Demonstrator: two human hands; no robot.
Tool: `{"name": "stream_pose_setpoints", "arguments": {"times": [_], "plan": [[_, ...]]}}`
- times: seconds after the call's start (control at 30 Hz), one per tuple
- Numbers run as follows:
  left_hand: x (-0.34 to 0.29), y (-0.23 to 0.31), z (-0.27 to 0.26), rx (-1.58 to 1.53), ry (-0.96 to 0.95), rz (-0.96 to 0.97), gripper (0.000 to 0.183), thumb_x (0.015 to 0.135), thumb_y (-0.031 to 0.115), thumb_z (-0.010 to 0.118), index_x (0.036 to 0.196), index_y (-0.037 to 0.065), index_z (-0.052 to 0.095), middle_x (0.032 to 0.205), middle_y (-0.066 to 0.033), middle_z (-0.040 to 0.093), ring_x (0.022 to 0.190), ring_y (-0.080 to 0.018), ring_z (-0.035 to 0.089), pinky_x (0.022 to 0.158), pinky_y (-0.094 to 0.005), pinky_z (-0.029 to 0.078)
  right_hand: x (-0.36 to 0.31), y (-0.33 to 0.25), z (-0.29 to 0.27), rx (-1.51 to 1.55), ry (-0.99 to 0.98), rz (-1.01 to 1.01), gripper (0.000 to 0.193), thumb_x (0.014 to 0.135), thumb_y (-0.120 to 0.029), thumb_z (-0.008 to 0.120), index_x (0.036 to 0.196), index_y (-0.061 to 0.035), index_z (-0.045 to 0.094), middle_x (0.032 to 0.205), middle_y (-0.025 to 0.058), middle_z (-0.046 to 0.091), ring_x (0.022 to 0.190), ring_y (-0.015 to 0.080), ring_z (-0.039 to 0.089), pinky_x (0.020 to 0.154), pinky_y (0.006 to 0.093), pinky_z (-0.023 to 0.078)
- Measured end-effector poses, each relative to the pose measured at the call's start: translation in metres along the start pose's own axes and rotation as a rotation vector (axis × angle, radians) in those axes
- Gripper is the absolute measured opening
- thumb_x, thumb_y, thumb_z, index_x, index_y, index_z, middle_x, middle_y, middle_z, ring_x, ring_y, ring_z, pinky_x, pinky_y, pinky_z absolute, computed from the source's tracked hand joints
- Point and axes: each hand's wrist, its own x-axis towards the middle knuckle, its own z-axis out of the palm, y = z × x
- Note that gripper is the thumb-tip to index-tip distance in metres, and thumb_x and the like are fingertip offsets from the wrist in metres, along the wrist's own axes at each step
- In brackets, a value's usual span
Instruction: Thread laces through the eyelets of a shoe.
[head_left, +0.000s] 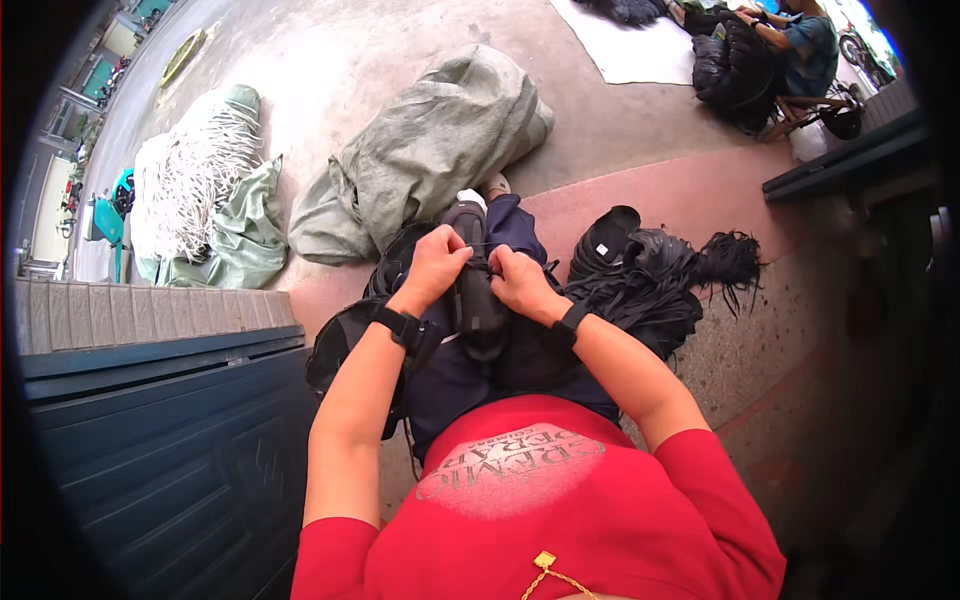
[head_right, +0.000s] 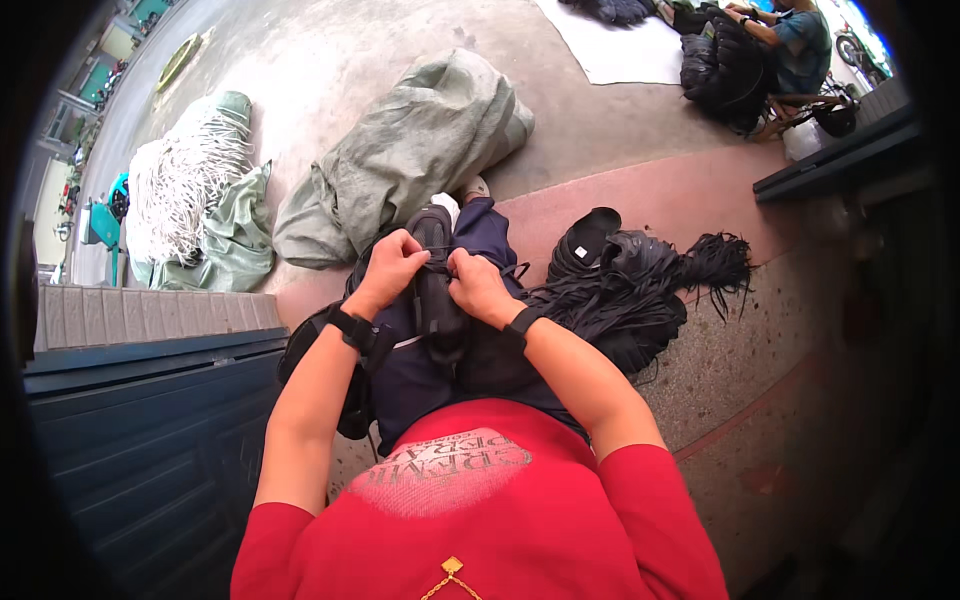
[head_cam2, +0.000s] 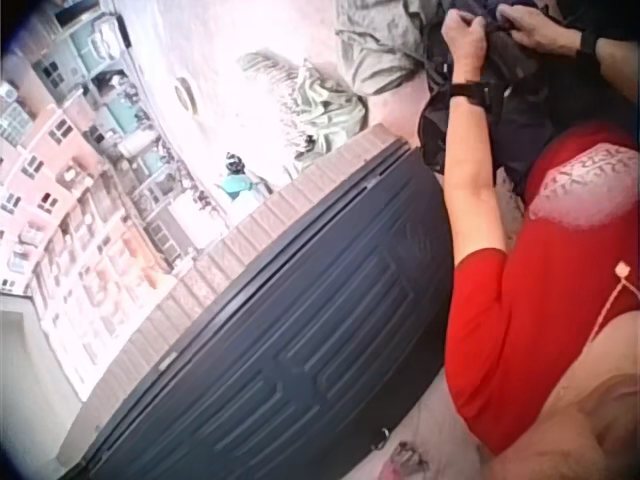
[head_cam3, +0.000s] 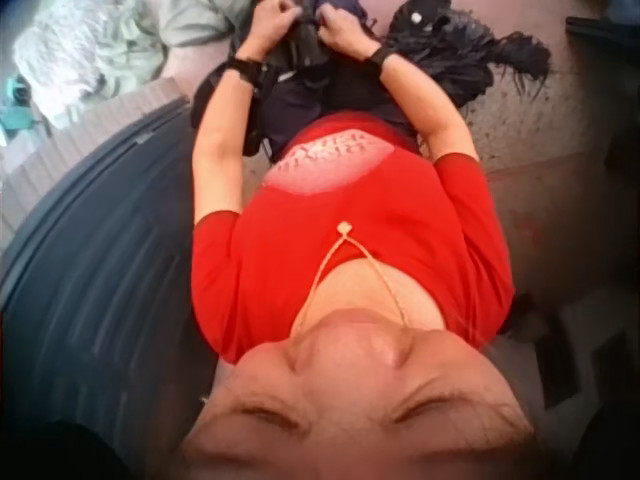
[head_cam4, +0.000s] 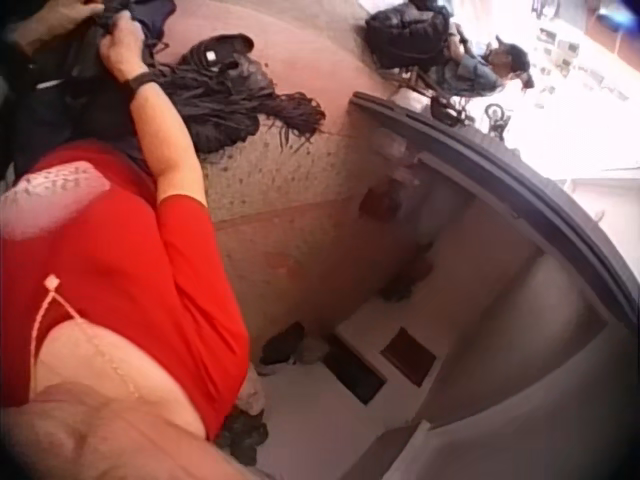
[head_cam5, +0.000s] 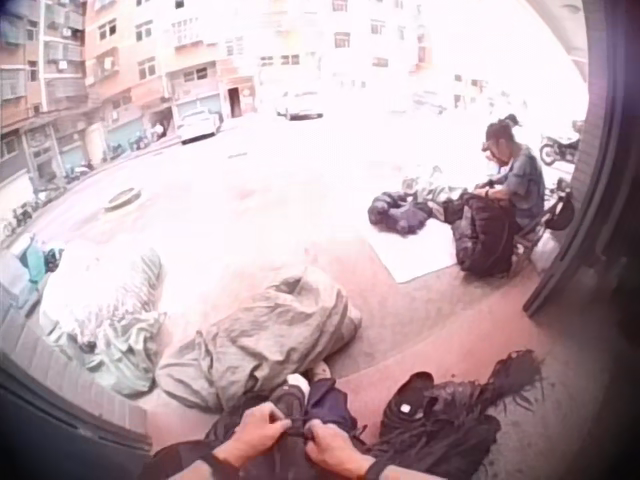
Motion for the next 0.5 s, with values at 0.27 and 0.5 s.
{"name": "stream_pose_setpoints", "arguments": {"times": [0.27,0.5], "plan": [[0.007,-0.002,-0.004,-0.502,-0.167,-0.258,0.020,0.068,0.005,0.069,0.084,-0.001,0.060,0.074,-0.0042,0.059,0.066,-0.0102,0.054,0.062,-0.0229,0.044,0.000,0.000,-0.001,-0.490,-0.161,-0.476,0.006,0.067,-0.010,0.056,0.072,-0.0076,0.058,0.074,0.0077,0.054,0.078,0.0262,0.051,0.068,0.0364,0.041],[0.013,0.014,0.001,-0.476,-0.123,-0.283,0.022,0.070,0.010,0.070,0.086,0.000,0.059,0.075,-0.0022,0.059,0.064,-0.0071,0.053,0.057,-0.0193,0.043,0.003,-0.003,-0.013,-0.172,0.070,-0.382,0.007,0.070,-0.012,0.059,0.074,-0.0068,0.058,0.085,0.0079,0.052,0.083,0.0263,0.048,0.071,0.0361,0.040]]}}
